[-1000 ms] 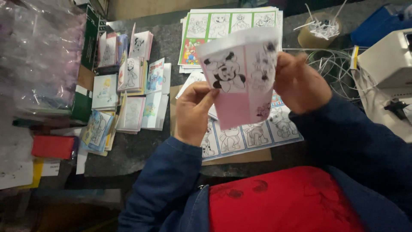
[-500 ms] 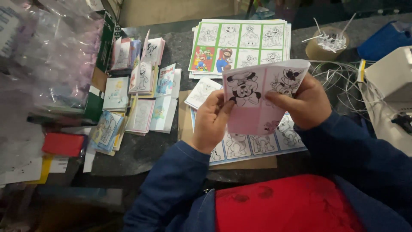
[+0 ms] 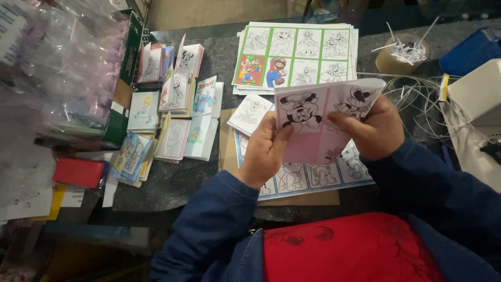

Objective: Folding and trimming small paper booklets featuring cartoon characters on a workbench.

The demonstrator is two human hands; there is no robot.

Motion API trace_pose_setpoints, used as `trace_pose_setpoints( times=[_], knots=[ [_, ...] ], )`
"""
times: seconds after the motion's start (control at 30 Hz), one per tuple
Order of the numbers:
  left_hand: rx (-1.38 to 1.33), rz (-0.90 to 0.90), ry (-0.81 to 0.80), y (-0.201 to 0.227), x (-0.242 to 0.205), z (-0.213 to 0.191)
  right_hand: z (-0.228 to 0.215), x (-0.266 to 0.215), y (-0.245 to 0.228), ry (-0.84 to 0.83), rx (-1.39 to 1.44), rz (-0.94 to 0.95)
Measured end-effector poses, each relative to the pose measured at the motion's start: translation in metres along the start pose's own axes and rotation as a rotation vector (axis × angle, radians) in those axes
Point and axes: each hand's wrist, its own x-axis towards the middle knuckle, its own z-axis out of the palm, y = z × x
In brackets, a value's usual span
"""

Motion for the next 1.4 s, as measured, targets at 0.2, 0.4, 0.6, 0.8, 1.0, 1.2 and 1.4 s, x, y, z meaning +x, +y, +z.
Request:
trace_pose_setpoints(
  times=[0.2, 0.4, 0.6, 0.8, 1.0, 1.2, 1.4],
  knots=[
    [0.004, -0.036, 0.031, -0.007, -0.002, 0.003, -0.003, -0.003, 0.005, 0.012, 0.033, -0.019],
    [-0.096, -0.045, 0.059, -0.013, -0.008, 0.001, -0.007, -0.008, 0.006, -0.057, -0.043, -0.106],
    [0.134, 0.062, 0.025, 0.002, -0.004, 0.003, -0.007, -0.009, 0.003, -0.05, -0.189, -0.135],
    [0.19, -0.064, -0.021, 0.018, 0.002, 0.008, -0.01, -0.011, 0.013, -0.09, -0.255, -0.204],
    [0.195, 0.286, -0.04, 0.04, 0.015, -0.002, -0.008, -0.011, 0.015, -0.086, -0.203, -0.169],
    [-0.241, 0.134, -0.216, 0.055, 0.02, 0.001, -0.01, -0.01, 0.013, -0.133, -0.167, -0.103],
    [-0.093, 0.041, -0.161, 0.028, 0.009, -0.007, -0.008, -0.011, 0.011, -0.09, -0.155, -0.067]
  ],
)
